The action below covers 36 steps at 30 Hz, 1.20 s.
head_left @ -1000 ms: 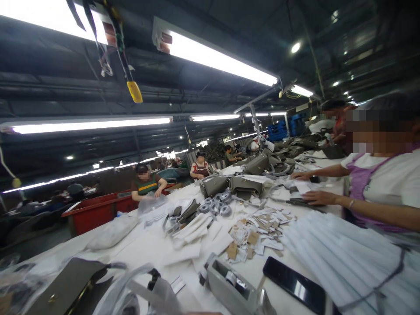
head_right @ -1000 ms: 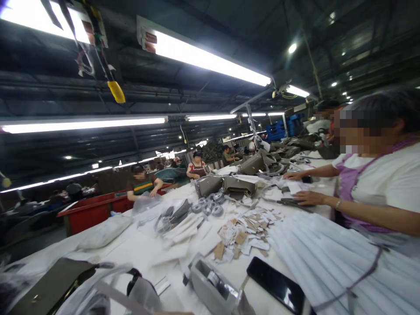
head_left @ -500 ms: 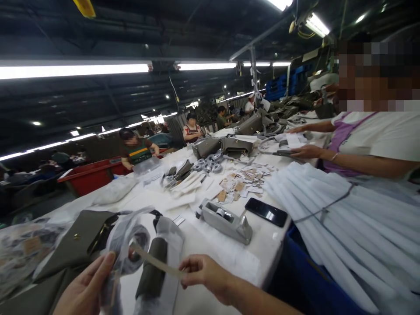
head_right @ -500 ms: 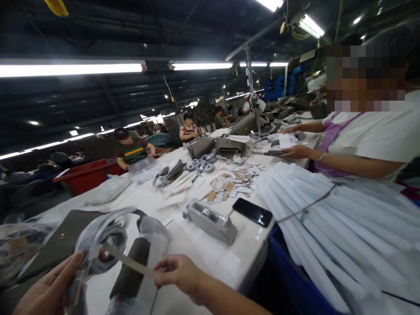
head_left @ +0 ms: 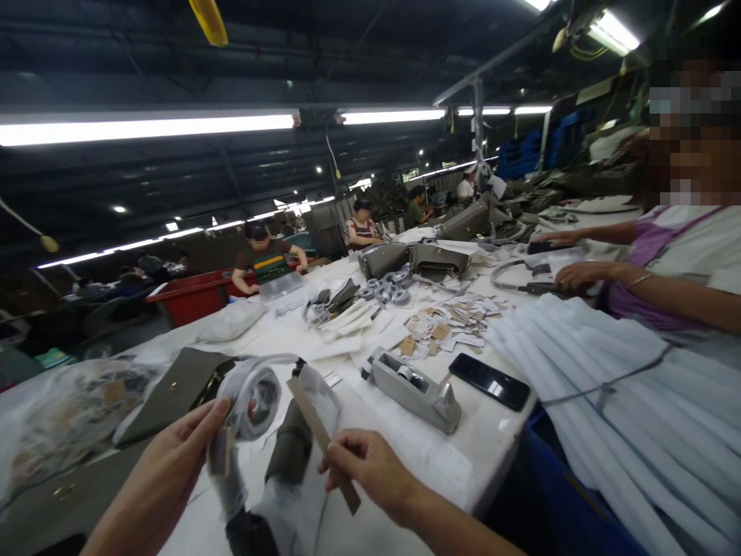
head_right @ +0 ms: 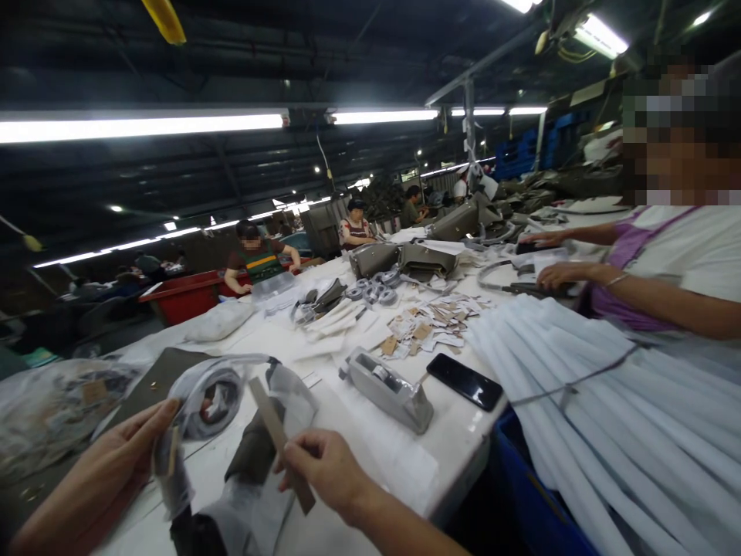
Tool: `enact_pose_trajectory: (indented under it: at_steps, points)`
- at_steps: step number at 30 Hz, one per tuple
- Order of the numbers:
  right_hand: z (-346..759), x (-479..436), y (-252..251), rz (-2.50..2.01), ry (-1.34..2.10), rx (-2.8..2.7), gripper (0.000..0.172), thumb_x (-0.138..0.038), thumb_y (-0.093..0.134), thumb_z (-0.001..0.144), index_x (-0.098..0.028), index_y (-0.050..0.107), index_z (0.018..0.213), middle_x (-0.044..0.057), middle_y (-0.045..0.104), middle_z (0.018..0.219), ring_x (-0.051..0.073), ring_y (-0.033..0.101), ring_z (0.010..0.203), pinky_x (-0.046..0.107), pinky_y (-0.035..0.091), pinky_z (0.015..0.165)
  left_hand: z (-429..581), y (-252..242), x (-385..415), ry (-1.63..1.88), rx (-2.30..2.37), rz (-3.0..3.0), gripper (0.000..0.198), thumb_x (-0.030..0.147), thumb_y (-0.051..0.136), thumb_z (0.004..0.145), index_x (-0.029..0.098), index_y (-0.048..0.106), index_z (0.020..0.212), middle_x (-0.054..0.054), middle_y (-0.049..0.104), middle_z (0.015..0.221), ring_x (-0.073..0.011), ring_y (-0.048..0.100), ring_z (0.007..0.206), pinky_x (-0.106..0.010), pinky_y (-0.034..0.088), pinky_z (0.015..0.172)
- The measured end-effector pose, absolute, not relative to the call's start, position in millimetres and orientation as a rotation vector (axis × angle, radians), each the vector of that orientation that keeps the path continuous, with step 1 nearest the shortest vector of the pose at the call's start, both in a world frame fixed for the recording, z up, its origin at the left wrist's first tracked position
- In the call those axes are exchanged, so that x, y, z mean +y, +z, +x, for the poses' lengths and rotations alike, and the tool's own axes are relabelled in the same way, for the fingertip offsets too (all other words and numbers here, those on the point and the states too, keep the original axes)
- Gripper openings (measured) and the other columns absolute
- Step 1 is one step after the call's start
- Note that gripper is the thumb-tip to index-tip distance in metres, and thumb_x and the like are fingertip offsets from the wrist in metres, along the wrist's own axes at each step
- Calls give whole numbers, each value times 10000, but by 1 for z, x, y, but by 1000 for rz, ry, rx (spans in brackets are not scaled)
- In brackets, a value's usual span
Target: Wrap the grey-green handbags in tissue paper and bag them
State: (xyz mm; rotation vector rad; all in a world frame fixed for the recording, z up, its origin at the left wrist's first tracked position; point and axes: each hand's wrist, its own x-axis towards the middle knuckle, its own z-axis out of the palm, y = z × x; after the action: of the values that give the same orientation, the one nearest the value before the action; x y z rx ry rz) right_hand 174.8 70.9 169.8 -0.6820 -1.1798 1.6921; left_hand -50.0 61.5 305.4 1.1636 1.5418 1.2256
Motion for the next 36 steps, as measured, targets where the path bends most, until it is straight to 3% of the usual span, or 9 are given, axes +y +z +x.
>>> enact_pose_trajectory:
  at_steps: [5, 12, 15, 20, 27, 29, 32, 34, 36]
  points:
    - [195, 69, 186, -730, 1531, -1299, 403, -535, 671, 836, -137, 707, 881, 36, 683, 752, 120, 605, 601, 259, 482, 630, -56, 315, 56, 1101, 1448, 1285, 488, 587, 733, 756, 175, 733, 1017, -59, 757, 917, -207, 680, 792, -260, 542, 719]
    - [199, 70, 212, -833, 1386, -1618, 274, -411, 632, 878, -162, 707, 791, 11, 670, 658, 109, 569, 529, 227, 451, 541, -55, 311, 40, 1070, 1455, 1373, 417, 560, 662, 838, 185, 744, 1002, -69, 738, 901, -196, 652, 796, -264, 506, 734]
    - [194, 73, 217, -844, 1388, -1673, 273, -405, 623, 879, -164, 722, 800, 9, 661, 638, 108, 563, 514, 225, 443, 523, -54, 313, 35, 1056, 1459, 1368, 414, 558, 659, 841, 189, 743, 1009, -70, 730, 894, -200, 644, 792, -267, 495, 712]
    - [175, 85, 223, -672, 1538, -1703, 309, -415, 619, 882, -189, 745, 1050, 9, 659, 679, 138, 599, 604, 258, 483, 591, -43, 318, 28, 1012, 1445, 1468, 440, 568, 624, 859, 175, 740, 1020, -74, 718, 900, -204, 617, 799, -271, 469, 710]
    - [154, 97, 240, -518, 1556, -1686, 322, -494, 691, 829, -222, 799, 962, 17, 680, 798, 147, 558, 708, 267, 448, 664, -33, 324, 26, 972, 1523, 1656, 453, 604, 644, 807, 155, 706, 799, -41, 677, 775, -207, 593, 757, -277, 464, 700]
    - [151, 99, 243, -511, 1630, -1663, 348, -516, 688, 828, -229, 798, 991, 9, 668, 773, 115, 504, 620, 248, 412, 592, -33, 324, 27, 950, 1542, 1680, 455, 602, 625, 820, 153, 695, 789, -38, 673, 767, -195, 580, 733, -272, 454, 686]
    - [148, 100, 246, -574, 1787, -1622, 424, -556, 678, 826, -218, 776, 1061, -12, 603, 672, 68, 327, 466, 234, 263, 445, -34, 325, 28, 919, 1536, 1705, 446, 585, 589, 849, 153, 690, 804, -36, 669, 774, -196, 572, 753, -276, 443, 709]
    - [146, 100, 248, -581, 1853, -1573, 439, -555, 693, 813, -217, 766, 1084, -4, 606, 691, 75, 359, 487, 234, 256, 445, -36, 326, 29, 896, 1526, 1733, 433, 568, 573, 865, 154, 694, 825, -30, 663, 779, -190, 560, 761, -272, 428, 713]
    - [144, 99, 251, -543, 1887, -1524, 411, -526, 728, 792, -217, 772, 1060, 13, 640, 764, 96, 457, 585, 231, 338, 514, -38, 327, 30, 866, 1523, 1754, 428, 561, 565, 870, 155, 686, 813, -16, 639, 745, -174, 533, 728, -261, 405, 681]
